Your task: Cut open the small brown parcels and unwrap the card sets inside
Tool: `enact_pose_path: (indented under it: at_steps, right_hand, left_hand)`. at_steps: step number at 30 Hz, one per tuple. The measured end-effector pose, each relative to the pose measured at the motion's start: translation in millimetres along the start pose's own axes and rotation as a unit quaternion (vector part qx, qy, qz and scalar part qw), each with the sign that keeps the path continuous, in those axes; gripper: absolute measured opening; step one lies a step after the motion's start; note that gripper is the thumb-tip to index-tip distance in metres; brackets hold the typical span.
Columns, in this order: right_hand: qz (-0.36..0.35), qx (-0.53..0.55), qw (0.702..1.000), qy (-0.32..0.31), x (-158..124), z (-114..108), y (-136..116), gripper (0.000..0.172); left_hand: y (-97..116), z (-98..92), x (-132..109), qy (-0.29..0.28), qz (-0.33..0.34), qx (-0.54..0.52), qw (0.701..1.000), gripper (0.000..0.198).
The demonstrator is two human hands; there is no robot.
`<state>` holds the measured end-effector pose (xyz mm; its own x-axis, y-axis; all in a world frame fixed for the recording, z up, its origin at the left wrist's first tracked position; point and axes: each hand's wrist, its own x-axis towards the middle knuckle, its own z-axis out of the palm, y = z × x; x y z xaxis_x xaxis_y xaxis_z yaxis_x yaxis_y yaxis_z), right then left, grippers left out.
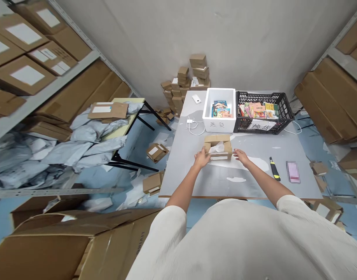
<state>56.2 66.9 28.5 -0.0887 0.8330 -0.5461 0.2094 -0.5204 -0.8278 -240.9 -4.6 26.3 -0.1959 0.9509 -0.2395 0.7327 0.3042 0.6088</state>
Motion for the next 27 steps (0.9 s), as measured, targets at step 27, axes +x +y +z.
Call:
enact_pose_path:
  at_steps: [27]
  right_hand:
    - [-0.186,-0.155,0.97,-0.03,22.0,64.8,-10.2,0.053]
  left_hand:
    - [-29.2,6.7,-15.7,0.211,-0.16,-0.069,0.962,0.031]
